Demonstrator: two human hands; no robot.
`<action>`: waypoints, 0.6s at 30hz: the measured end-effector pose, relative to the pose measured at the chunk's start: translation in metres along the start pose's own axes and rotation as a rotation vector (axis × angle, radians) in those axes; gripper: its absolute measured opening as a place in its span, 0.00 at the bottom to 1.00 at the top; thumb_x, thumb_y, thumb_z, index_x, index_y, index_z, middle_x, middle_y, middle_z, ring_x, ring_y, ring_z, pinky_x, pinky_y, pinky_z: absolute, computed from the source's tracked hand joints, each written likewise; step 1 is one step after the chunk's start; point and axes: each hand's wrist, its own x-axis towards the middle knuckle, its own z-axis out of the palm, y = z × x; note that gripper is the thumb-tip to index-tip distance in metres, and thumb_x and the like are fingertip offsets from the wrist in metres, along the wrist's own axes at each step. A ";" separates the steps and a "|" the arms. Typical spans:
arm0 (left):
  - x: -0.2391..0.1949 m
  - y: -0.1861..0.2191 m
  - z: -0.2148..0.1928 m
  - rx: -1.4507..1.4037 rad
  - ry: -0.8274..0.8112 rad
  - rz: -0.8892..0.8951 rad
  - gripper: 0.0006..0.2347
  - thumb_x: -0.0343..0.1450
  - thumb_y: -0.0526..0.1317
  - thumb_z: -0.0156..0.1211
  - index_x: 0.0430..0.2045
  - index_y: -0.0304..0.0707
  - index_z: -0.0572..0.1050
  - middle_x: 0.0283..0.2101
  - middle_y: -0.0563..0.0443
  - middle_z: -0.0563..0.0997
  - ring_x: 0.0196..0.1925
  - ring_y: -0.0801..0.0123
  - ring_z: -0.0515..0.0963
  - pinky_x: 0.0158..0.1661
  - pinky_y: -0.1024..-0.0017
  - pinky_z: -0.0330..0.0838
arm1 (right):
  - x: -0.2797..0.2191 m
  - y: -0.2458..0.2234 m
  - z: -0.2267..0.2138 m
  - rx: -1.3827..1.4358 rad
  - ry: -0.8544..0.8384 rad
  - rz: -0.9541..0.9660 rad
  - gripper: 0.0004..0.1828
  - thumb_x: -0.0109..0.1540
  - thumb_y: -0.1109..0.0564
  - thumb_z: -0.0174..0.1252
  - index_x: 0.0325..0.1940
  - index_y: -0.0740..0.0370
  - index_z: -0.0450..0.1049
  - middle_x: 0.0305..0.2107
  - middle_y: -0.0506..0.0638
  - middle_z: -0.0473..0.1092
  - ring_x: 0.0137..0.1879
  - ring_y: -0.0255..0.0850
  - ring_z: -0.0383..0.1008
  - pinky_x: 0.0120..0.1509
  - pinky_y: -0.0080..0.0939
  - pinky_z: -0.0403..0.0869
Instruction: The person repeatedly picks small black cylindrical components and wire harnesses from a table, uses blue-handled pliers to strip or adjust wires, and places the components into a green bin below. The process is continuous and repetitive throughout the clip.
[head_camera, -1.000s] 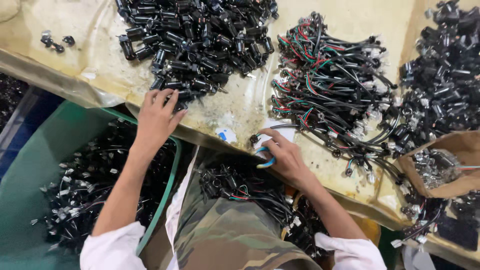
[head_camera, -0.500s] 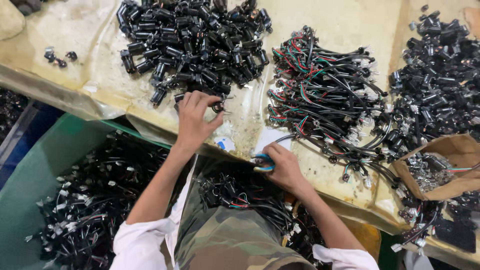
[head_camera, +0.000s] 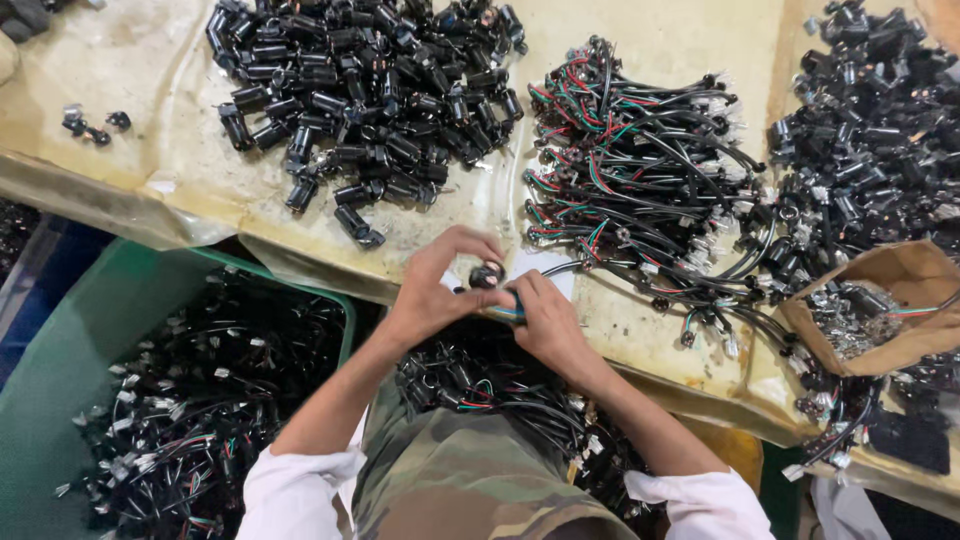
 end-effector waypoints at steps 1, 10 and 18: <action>0.001 -0.005 0.002 -0.035 0.020 -0.006 0.22 0.64 0.39 0.79 0.43 0.38 0.68 0.47 0.48 0.83 0.48 0.70 0.82 0.49 0.69 0.76 | 0.003 0.002 0.002 -0.018 -0.034 0.037 0.22 0.48 0.65 0.64 0.46 0.60 0.71 0.42 0.56 0.68 0.51 0.58 0.71 0.51 0.55 0.72; -0.029 -0.010 0.026 -0.364 -0.143 -0.422 0.17 0.68 0.36 0.71 0.46 0.40 0.69 0.36 0.57 0.71 0.37 0.82 0.68 0.39 0.79 0.66 | 0.015 0.008 -0.010 0.036 -0.103 0.108 0.21 0.50 0.53 0.69 0.43 0.59 0.73 0.37 0.55 0.72 0.47 0.56 0.71 0.47 0.56 0.70; -0.045 -0.010 0.022 -0.623 -0.111 -0.428 0.15 0.78 0.49 0.46 0.40 0.33 0.71 0.40 0.56 0.71 0.43 0.75 0.68 0.48 0.76 0.61 | 0.013 0.014 -0.031 -0.049 -0.016 0.007 0.22 0.47 0.64 0.59 0.46 0.57 0.74 0.40 0.55 0.71 0.50 0.56 0.70 0.50 0.53 0.71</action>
